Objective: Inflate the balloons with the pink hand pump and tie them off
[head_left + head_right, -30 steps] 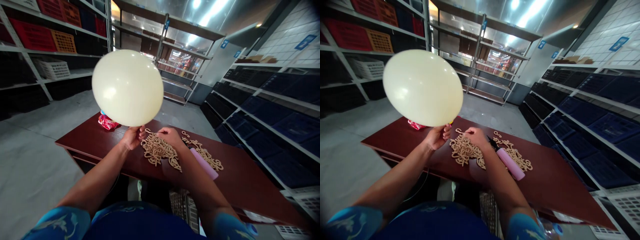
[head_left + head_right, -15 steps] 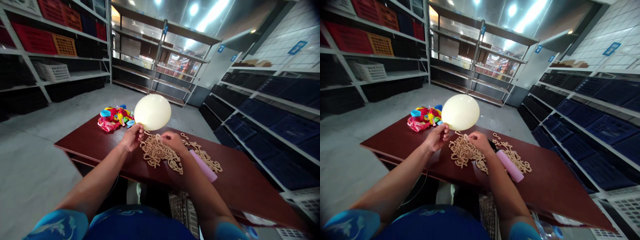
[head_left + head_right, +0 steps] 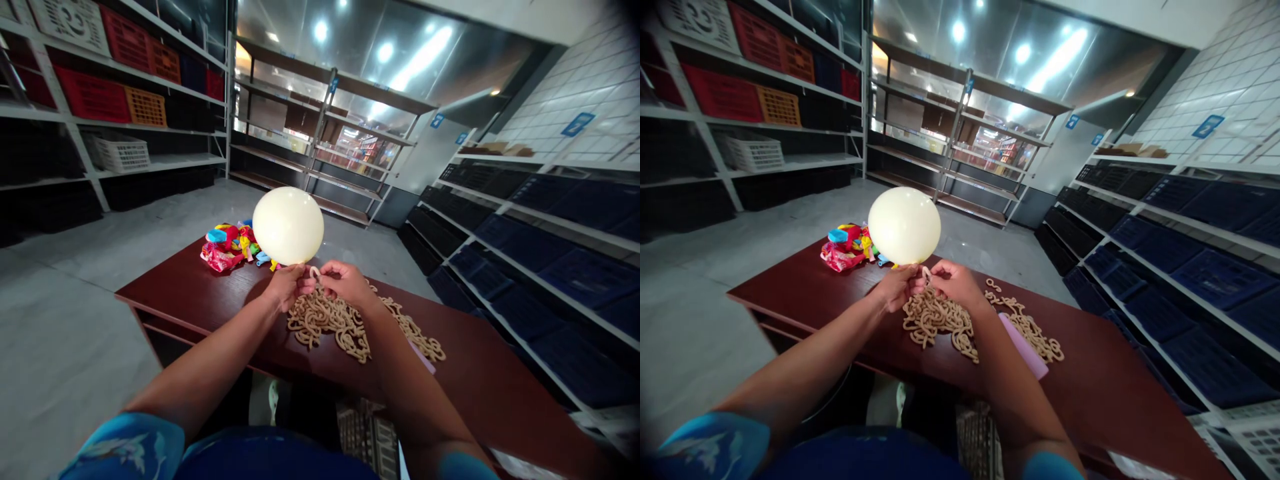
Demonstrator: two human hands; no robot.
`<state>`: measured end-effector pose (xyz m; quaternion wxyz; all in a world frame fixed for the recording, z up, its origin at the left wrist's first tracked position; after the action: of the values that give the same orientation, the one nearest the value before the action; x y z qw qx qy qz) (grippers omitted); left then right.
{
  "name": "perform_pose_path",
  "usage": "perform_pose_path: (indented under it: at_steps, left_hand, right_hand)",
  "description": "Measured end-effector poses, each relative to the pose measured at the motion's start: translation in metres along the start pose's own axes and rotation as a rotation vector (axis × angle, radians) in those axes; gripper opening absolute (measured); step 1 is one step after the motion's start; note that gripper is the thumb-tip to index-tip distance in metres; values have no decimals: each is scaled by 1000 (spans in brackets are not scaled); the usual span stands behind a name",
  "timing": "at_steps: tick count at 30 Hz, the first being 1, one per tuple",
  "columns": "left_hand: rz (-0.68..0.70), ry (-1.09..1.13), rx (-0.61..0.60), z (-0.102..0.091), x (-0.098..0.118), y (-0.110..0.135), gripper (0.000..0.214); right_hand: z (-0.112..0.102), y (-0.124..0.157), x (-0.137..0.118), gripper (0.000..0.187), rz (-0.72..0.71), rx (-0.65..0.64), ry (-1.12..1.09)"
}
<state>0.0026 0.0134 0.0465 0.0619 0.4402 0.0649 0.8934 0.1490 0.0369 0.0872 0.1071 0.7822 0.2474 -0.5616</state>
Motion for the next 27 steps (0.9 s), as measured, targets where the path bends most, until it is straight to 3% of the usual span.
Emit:
perform_pose_path:
  at_steps: [7,13,17,22,24,27]
  left_hand:
    - [5,-5,-33,-6,-8,-1,12]
    - [14,-115,-167,-10,-9,5,22]
    - [43,-386,-213,-13,-5,8,28]
    - [342,-867,-18,-29,-2,-5,25]
    - [448,-907,72,-36,-6,-12,24]
    - [453,-828,136,-37,-16,-19,23]
  right_hand:
    - [3,-1,-4,17,-298,118,369]
    - [-3,-3,4,14,-265,235,492]
    - [-6,-3,8,16,-188,215,460]
    - [-16,-5,2,20,-27,131,146]
    - [-19,-7,-8,20,-7,130,-6]
    - [-10,-19,-32,21,-100,128,-97]
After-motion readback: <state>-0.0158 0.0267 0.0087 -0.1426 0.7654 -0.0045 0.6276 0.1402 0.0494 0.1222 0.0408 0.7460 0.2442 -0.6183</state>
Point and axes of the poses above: each hand's wrist, its own y-axis away from the middle knuckle, its own z-axis out of the palm, x = y × z, the point moved 1 cm from there along -y, towards the middle knuckle, and after that the axes turned 7 degrees about -y, right-handed, at the moved point
